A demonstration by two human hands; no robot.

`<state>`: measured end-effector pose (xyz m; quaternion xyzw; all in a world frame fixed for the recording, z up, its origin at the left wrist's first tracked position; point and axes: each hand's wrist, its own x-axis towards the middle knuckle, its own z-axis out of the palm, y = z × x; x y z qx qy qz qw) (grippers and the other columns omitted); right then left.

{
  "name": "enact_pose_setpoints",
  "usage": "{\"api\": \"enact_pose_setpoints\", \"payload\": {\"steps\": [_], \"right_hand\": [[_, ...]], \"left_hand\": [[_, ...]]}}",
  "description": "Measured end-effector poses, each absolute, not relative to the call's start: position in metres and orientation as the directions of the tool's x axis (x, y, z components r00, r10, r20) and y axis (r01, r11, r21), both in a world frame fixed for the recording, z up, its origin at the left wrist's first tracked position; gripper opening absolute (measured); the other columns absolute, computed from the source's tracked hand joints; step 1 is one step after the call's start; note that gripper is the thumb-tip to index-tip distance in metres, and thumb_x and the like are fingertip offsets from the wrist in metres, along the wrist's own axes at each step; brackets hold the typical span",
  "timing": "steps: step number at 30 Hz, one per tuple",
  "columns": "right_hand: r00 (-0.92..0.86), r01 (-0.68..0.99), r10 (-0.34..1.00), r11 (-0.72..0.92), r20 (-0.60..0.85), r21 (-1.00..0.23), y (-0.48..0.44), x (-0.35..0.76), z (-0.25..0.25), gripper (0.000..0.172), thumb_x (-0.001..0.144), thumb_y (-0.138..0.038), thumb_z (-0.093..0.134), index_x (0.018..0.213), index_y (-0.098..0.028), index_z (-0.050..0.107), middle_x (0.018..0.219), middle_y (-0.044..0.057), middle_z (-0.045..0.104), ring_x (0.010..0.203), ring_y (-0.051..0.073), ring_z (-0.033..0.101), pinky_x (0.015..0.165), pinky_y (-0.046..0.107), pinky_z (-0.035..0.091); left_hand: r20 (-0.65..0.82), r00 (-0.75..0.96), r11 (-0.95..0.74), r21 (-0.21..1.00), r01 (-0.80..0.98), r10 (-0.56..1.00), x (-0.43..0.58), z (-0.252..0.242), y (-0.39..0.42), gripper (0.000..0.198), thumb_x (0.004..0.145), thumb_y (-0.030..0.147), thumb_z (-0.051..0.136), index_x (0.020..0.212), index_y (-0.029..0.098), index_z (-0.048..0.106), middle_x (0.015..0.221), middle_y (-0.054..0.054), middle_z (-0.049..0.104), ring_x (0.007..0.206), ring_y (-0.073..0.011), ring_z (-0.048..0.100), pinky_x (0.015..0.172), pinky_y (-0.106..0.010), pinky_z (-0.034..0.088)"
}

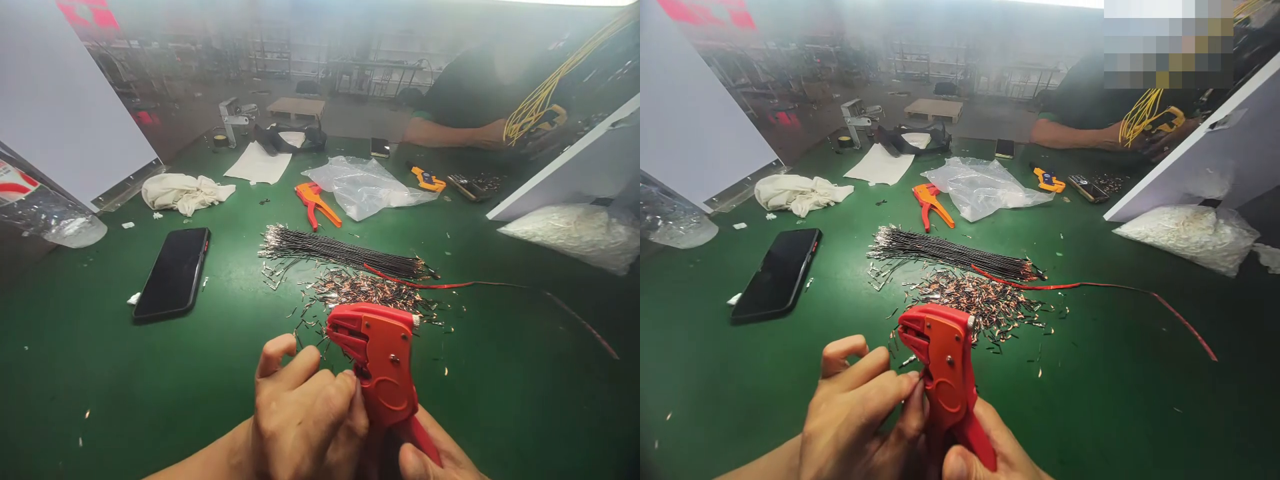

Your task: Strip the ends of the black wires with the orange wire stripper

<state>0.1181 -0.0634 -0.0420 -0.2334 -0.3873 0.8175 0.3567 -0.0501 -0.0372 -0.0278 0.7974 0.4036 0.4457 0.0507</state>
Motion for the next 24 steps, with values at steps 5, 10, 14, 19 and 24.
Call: {"api": "enact_pose_setpoints", "payload": {"steps": [5, 10, 14, 19, 24], "right_hand": [[-0.612, -0.31, 0.77, -0.444, -0.181, -0.84, -0.066, 0.122, -0.045, 0.066, 0.083, -0.065, 0.063, 0.124, -0.013, 0.059, 0.106, 0.017, 0.064, 0.103, 0.031, 0.064, 0.096, 0.045, 0.045], [-0.599, -0.286, 0.793, -0.345, -0.114, -0.894, -0.066, 0.123, -0.049, 0.054, 0.091, -0.061, 0.053, 0.116, -0.013, 0.063, 0.097, 0.014, 0.065, 0.091, 0.027, 0.062, 0.081, 0.039, 0.047], [-0.592, -0.263, 0.798, -0.322, -0.111, -0.91, -0.065, 0.122, -0.049, 0.054, 0.091, -0.062, 0.053, 0.111, -0.013, 0.065, 0.091, 0.012, 0.063, 0.088, 0.027, 0.062, 0.077, 0.037, 0.049], [-0.537, -0.223, 0.829, -0.321, -0.159, -0.921, -0.069, 0.123, -0.053, 0.058, 0.086, -0.069, 0.055, 0.097, -0.013, 0.065, 0.069, 0.004, 0.056, 0.067, 0.019, 0.057, 0.069, 0.034, 0.049], [-0.536, -0.178, 0.802, -0.412, -0.264, -0.893, -0.075, 0.127, -0.057, 0.057, 0.084, -0.071, 0.057, 0.086, -0.014, 0.062, 0.058, -0.002, 0.045, 0.049, 0.01, 0.041, 0.054, 0.026, 0.043]], "left_hand": [[0.69, 0.281, -0.699, 0.447, 0.559, 0.667, -0.047, -0.031, -0.037, 0.016, 0.085, 0.008, 0.056, 0.075, 0.02, 0.061, 0.048, 0.007, 0.058, 0.045, -0.0121, 0.04, 0.077, -0.039, 0.033], [0.711, 0.249, -0.703, 0.46, 0.543, 0.658, -0.043, -0.028, -0.034, 0.017, 0.083, 0.004, 0.055, 0.08, 0.02, 0.06, 0.055, 0.007, 0.065, 0.043, -0.0106, 0.041, 0.074, -0.038, 0.034], [0.743, 0.266, -0.739, 0.425, 0.523, 0.615, -0.044, -0.029, -0.031, 0.017, 0.081, 0.004, 0.054, 0.077, 0.021, 0.059, 0.056, 0.007, 0.065, 0.041, -0.0096, 0.042, 0.073, -0.036, 0.034], [0.771, 0.293, -0.763, 0.353, 0.542, 0.565, -0.045, -0.033, -0.03, 0.016, 0.081, 0.006, 0.055, 0.077, 0.022, 0.058, 0.054, 0.007, 0.063, 0.04, -0.0094, 0.042, 0.074, -0.036, 0.036], [0.77, 0.295, -0.753, 0.336, 0.566, 0.566, -0.045, -0.033, -0.031, 0.016, 0.081, 0.006, 0.054, 0.078, 0.022, 0.058, 0.052, 0.007, 0.062, 0.04, -0.01, 0.043, 0.075, -0.037, 0.036]]}}
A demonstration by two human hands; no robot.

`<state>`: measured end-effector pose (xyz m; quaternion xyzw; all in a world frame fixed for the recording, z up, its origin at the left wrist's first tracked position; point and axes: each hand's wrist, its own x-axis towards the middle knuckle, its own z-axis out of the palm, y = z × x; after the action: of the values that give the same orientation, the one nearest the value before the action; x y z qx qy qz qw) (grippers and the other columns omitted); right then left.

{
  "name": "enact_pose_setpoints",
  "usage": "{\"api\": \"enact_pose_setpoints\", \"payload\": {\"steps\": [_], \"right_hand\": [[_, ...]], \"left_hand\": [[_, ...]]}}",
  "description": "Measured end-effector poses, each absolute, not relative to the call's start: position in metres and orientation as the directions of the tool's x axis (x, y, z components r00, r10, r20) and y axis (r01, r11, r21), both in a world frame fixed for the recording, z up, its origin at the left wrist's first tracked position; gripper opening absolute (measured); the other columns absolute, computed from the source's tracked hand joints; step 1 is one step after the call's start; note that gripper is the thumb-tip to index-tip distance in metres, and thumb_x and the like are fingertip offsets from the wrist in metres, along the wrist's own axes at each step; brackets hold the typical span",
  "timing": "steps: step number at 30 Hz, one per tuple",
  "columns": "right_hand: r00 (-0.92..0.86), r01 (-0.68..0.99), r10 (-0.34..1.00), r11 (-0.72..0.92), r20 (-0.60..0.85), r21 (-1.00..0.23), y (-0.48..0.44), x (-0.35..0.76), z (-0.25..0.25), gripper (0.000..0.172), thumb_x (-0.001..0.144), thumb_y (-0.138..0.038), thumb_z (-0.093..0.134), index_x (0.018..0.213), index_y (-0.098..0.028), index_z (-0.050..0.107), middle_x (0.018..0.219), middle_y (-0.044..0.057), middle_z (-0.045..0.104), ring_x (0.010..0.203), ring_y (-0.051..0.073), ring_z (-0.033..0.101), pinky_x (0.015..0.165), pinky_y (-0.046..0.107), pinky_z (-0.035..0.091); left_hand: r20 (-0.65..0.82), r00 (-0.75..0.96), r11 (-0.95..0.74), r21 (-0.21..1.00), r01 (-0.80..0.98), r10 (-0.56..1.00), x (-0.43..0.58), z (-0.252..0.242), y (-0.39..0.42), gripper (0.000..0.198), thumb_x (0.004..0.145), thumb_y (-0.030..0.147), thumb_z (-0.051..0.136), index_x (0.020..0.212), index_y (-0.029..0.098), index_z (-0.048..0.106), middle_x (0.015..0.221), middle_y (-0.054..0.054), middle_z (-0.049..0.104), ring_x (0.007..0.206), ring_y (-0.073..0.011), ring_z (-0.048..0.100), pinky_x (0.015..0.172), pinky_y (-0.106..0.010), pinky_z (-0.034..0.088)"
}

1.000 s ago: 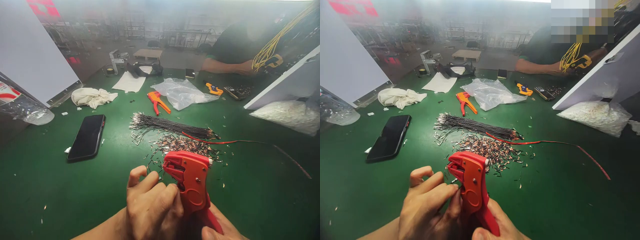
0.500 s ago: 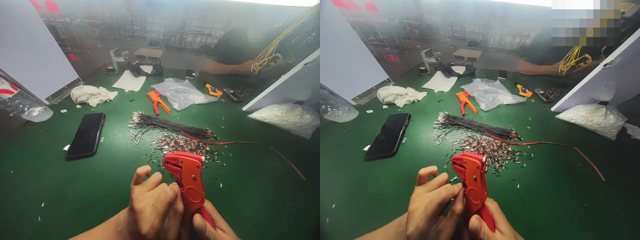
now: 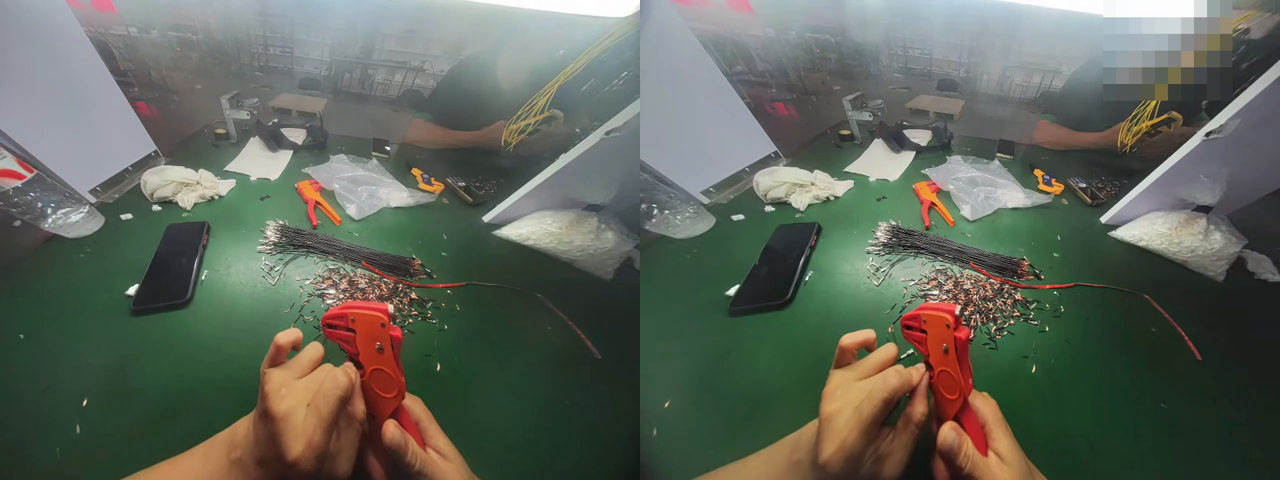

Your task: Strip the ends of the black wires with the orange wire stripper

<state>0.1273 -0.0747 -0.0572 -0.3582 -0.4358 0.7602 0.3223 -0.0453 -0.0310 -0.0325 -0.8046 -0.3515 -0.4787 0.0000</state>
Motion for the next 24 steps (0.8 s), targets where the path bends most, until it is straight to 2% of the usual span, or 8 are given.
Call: {"api": "enact_pose_setpoints", "payload": {"steps": [5, 11, 18, 22, 24], "right_hand": [[-0.535, -0.148, 0.796, -0.417, -0.282, -0.897, -0.078, 0.128, -0.067, 0.061, 0.083, -0.076, 0.052, 0.082, -0.015, 0.062, 0.055, -0.001, 0.048, 0.047, 0.012, 0.042, 0.052, 0.028, 0.042], [-0.513, -0.179, 0.829, -0.358, -0.224, -0.916, -0.076, 0.124, -0.068, 0.058, 0.085, -0.073, 0.053, 0.086, -0.016, 0.063, 0.054, -0.002, 0.046, 0.044, 0.011, 0.041, 0.048, 0.027, 0.038], [-0.512, -0.103, 0.766, -0.504, -0.388, -0.858, -0.077, 0.128, -0.053, 0.062, 0.075, -0.08, 0.059, 0.083, -0.018, 0.06, 0.053, -0.004, 0.042, 0.047, 0.011, 0.037, 0.05, 0.027, 0.034], [-0.472, -0.147, 0.79, -0.508, -0.391, -0.849, -0.08, 0.126, -0.05, 0.059, 0.074, -0.077, 0.064, 0.078, -0.019, 0.058, 0.054, -0.004, 0.041, 0.048, 0.011, 0.036, 0.052, 0.028, 0.035], [-0.441, -0.211, 0.815, -0.501, -0.376, -0.839, -0.08, 0.125, -0.049, 0.056, 0.073, -0.074, 0.068, 0.078, -0.019, 0.06, 0.057, -0.003, 0.046, 0.05, 0.013, 0.04, 0.054, 0.03, 0.039]], "left_hand": [[0.756, 0.293, -0.746, 0.36, 0.561, 0.586, -0.044, -0.031, -0.034, 0.017, 0.081, 0.004, 0.054, 0.077, 0.021, 0.057, 0.054, 0.007, 0.064, 0.042, -0.0104, 0.044, 0.077, -0.038, 0.035], [0.736, 0.286, -0.729, 0.389, 0.563, 0.613, -0.043, -0.03, -0.036, 0.016, 0.083, 0.005, 0.055, 0.077, 0.02, 0.058, 0.056, 0.006, 0.065, 0.044, -0.0114, 0.045, 0.078, -0.039, 0.035], [0.739, 0.313, -0.747, 0.369, 0.553, 0.596, -0.046, -0.029, -0.036, 0.014, 0.085, 0.006, 0.054, 0.079, 0.018, 0.059, 0.05, 0.007, 0.059, 0.044, -0.0109, 0.04, 0.078, -0.037, 0.034], [0.702, 0.337, -0.733, 0.386, 0.56, 0.627, -0.047, -0.028, -0.039, 0.013, 0.085, 0.006, 0.056, 0.079, 0.016, 0.06, 0.049, 0.007, 0.058, 0.046, -0.0113, 0.041, 0.078, -0.037, 0.034], [0.691, 0.334, -0.718, 0.386, 0.579, 0.641, -0.048, -0.027, -0.04, 0.014, 0.086, 0.006, 0.056, 0.078, 0.017, 0.061, 0.046, 0.008, 0.055, 0.045, -0.0114, 0.042, 0.078, -0.037, 0.034]]}}
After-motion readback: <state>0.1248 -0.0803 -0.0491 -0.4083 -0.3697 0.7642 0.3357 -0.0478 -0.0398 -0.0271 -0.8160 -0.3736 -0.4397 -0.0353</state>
